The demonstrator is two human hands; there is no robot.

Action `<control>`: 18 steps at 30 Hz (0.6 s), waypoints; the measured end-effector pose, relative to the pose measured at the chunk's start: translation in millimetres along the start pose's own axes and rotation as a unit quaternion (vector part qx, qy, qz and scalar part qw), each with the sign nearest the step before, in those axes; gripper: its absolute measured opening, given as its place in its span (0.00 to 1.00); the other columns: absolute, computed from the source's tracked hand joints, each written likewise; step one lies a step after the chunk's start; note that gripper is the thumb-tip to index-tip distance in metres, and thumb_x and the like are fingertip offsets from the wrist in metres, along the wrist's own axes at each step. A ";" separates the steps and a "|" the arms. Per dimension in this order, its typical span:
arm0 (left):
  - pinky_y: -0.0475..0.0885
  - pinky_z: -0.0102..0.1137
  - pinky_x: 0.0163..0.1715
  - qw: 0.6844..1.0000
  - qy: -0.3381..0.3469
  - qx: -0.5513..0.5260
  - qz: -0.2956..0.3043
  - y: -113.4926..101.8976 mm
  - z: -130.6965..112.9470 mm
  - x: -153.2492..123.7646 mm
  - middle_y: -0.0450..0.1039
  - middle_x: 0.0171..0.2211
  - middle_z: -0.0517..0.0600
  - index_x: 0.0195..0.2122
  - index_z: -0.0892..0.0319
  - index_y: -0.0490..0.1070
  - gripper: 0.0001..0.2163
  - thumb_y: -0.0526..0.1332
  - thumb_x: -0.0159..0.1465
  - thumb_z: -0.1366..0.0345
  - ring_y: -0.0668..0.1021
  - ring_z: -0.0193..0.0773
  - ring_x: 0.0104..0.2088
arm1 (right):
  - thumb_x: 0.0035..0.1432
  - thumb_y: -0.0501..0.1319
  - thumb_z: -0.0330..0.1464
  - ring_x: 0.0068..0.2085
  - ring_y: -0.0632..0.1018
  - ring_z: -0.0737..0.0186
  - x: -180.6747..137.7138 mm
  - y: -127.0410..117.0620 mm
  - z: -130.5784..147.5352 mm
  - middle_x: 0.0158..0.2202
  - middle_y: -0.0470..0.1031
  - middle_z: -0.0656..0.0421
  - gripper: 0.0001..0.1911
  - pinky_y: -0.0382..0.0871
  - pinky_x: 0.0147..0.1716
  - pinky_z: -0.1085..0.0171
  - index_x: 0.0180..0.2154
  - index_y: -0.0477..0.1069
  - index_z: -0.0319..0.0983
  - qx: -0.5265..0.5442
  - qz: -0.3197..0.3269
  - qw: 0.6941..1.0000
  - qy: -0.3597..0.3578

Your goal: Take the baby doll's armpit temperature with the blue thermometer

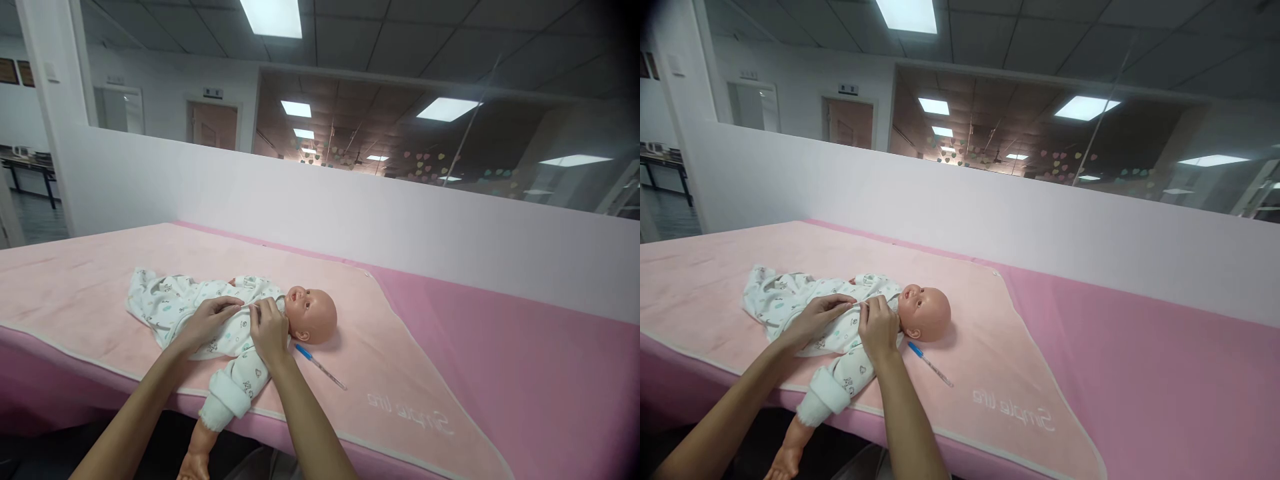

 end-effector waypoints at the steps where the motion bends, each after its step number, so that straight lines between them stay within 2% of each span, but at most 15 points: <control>1: 0.70 0.29 0.37 1.000 0.008 0.002 -0.003 0.3 0.2 0.1 0.76 0.40 0.51 0.39 0.58 0.75 0.17 0.59 0.57 0.51 0.75 0.44 0.42 | 0.63 0.49 0.35 0.28 0.71 0.68 -0.2 0.1 -0.1 0.32 0.72 0.61 0.13 0.57 0.26 0.67 0.32 0.68 0.39 -0.001 -0.001 1.000 0.001; 5: 0.70 0.30 0.39 0.998 0.035 0.036 -0.040 2.1 0.4 0.2 0.76 0.40 0.52 0.39 0.58 0.75 0.17 0.58 0.57 0.51 0.76 0.43 0.41 | 0.64 0.48 0.36 0.28 0.71 0.67 -0.5 -0.1 -0.1 0.31 0.72 0.61 0.13 0.57 0.26 0.67 0.32 0.67 0.40 -0.005 -0.005 1.000 0.000; 11: 0.70 0.31 0.37 0.985 0.085 0.102 -0.108 8.0 -4.9 -5.5 0.76 0.37 0.50 0.46 0.57 0.69 0.18 0.55 0.61 0.52 0.77 0.40 0.37 | 0.65 0.47 0.36 0.29 0.71 0.67 -0.3 -0.4 0.7 0.32 0.72 0.60 0.13 0.58 0.27 0.68 0.32 0.66 0.40 -0.001 -0.001 1.000 -0.005; 15: 0.69 0.34 0.41 0.962 0.140 0.187 -0.144 9.8 -9.7 -12.2 0.75 0.39 0.51 0.42 0.57 0.71 0.15 0.54 0.62 0.54 0.75 0.42 0.40 | 0.65 0.46 0.35 0.29 0.71 0.67 -1.2 -0.2 0.7 0.32 0.71 0.60 0.13 0.58 0.25 0.67 0.32 0.66 0.39 -0.015 0.001 1.000 -0.002; 18: 0.68 0.33 0.42 0.944 0.177 0.235 -0.147 11.1 -11.8 -16.2 0.74 0.40 0.51 0.40 0.57 0.71 0.13 0.52 0.63 0.56 0.74 0.41 0.41 | 0.65 0.46 0.35 0.29 0.71 0.67 -1.6 -0.3 1.1 0.32 0.71 0.60 0.13 0.57 0.24 0.67 0.33 0.65 0.40 -0.025 0.001 1.000 -0.003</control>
Point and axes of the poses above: each hand's wrist, its own x-axis towards the middle knuckle, its own y-axis out of the palm, z = x × y, the point moved 4 cm from there along x, towards the middle knuckle
